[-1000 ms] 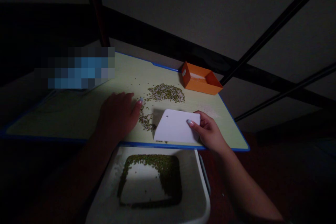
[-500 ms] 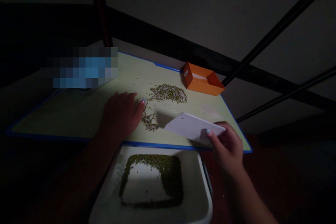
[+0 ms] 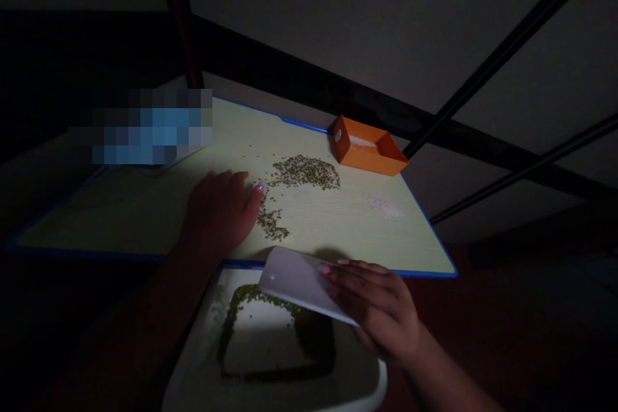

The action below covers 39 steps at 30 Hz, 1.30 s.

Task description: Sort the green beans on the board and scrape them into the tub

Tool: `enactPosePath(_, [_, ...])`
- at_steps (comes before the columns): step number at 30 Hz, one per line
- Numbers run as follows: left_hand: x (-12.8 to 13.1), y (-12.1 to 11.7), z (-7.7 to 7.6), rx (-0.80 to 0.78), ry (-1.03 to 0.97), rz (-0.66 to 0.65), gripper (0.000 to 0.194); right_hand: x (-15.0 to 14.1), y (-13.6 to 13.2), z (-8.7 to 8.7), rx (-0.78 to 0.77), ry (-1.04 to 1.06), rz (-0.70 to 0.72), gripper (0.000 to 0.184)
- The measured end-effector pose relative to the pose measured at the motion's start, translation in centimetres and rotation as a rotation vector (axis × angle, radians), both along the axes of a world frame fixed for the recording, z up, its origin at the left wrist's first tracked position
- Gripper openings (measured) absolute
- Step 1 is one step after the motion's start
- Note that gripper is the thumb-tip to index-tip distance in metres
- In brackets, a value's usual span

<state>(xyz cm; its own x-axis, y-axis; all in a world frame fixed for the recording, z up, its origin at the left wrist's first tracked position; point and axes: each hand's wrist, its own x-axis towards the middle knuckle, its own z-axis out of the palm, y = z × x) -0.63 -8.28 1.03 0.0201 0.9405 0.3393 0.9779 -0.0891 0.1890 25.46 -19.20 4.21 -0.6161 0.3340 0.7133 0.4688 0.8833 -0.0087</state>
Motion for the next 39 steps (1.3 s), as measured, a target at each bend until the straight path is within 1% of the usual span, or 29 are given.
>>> enactPosePath(6, [0.1, 0.0, 0.2, -0.027, -0.009, -0.002, 0.061, -0.4, -0.4, -0.8, 0.045, 0.025, -0.069, 0.015])
enactPosePath(13, [0.1, -0.1, 0.3, -0.022, -0.033, -0.013, 0.061, 0.1, -0.6, -1.8, 0.026, 0.009, -0.097, 0.014])
enactPosePath(18, [0.1, -0.1, 0.5, -0.024, -0.036, -0.014, 0.060, 0.5, -0.5, -1.7, 0.056, -0.002, -0.104, 0.014])
enactPosePath(21, [0.0, -0.1, 0.4, -0.023, -0.031, -0.013, 0.058, 0.7, -0.6, -1.4, 0.090, -0.012, -0.117, 0.017])
enactPosePath(24, [-0.1, 0.0, 0.2, -0.003, -0.033, -0.020, 0.058, 0.6, -0.8, -1.1, 0.094, -0.008, -0.118, 0.020])
enactPosePath(26, [-0.1, 0.1, 0.1, -0.005, -0.033, -0.018, 0.059, 0.5, -1.0, -1.0, 0.093, 0.001, -0.116, 0.020])
enactPosePath(31, [0.1, -0.1, 0.4, -0.038, -0.039, -0.002, 0.061, 0.4, -1.0, -1.5, 0.081, -0.011, -0.118, 0.016])
enactPosePath(35, [0.2, -0.2, 0.4, -0.031, -0.062, -0.003, 0.061, 0.4, -0.6, -2.0, 0.094, 0.006, -0.119, 0.015])
enactPosePath(39, [0.1, -0.2, 0.2, -0.012, -0.071, -0.016, 0.061, 0.1, -0.6, -1.8, 0.108, -0.006, -0.107, 0.014])
